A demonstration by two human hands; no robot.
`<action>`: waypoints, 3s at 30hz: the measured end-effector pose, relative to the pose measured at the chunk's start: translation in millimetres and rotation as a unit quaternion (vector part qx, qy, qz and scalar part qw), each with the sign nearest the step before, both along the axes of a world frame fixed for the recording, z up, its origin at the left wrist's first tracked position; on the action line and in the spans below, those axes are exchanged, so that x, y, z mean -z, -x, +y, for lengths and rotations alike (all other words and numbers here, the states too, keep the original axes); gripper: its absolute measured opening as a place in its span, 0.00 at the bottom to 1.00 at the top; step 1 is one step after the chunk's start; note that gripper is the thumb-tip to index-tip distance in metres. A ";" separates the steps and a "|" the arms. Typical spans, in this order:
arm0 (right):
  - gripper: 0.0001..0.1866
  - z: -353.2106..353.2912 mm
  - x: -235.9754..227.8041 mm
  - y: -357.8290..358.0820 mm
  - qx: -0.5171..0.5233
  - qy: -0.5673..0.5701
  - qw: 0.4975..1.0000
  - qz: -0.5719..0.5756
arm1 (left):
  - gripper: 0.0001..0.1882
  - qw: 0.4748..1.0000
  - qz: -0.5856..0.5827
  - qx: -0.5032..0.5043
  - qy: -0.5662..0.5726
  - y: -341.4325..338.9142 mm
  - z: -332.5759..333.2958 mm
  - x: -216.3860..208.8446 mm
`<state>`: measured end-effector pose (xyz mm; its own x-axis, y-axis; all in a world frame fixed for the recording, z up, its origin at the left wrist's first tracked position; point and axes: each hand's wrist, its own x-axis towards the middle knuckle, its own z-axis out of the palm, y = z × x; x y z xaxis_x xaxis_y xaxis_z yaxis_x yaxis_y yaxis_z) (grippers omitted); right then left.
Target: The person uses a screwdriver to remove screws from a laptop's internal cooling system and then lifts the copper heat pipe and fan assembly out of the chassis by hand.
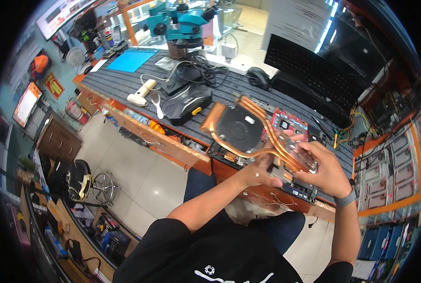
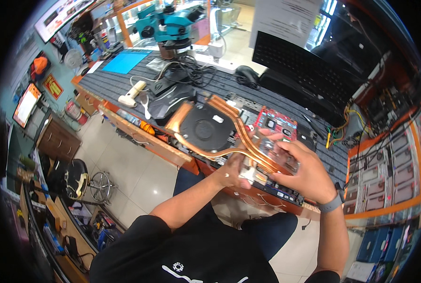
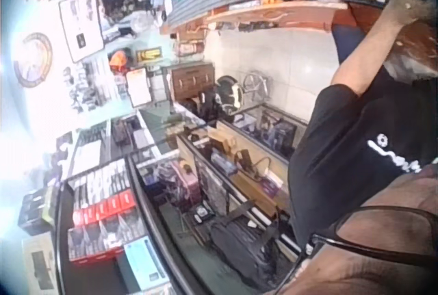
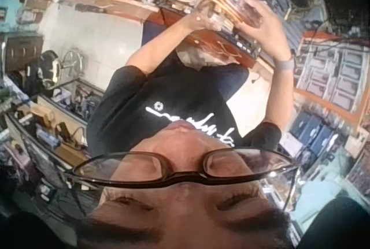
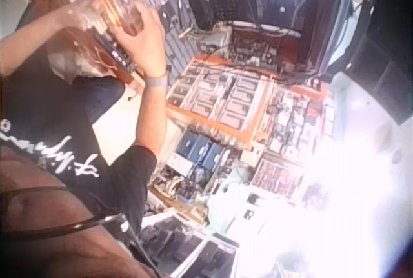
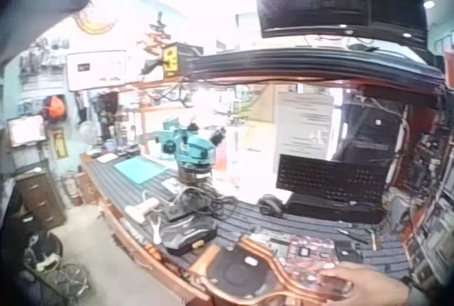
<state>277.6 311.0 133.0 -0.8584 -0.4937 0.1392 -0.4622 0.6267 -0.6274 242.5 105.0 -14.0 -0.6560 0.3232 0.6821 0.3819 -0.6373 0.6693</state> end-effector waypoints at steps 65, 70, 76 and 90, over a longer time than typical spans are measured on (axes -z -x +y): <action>0.41 180.0 65.6 -23.0 0.090 0.463 0.799 -0.374 | 0.24 0.924 -0.011 -0.271 0.269 1.7 -70.6 -19.6; 0.49 141.2 68.5 -21.5 0.015 0.484 0.765 -0.424 | 0.24 0.937 -0.036 -0.256 0.234 -6.8 -72.9 -17.5; 0.54 59.5 78.6 -16.4 -0.056 0.562 0.676 -0.474 | 0.23 0.966 -0.095 -0.157 0.183 -21.5 -71.9 -19.1; 0.56 -114.9 89.8 -3.7 -0.211 0.551 0.583 -0.559 | 0.28 0.983 -0.170 -0.045 -0.053 -47.3 -169.7 -42.0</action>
<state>281.4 196.1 43.2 -0.5515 -0.8332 0.0413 0.6541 -0.4626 -0.5984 289.8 -64.7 28.0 -0.8748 0.1914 0.4450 0.2059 -0.6846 0.6993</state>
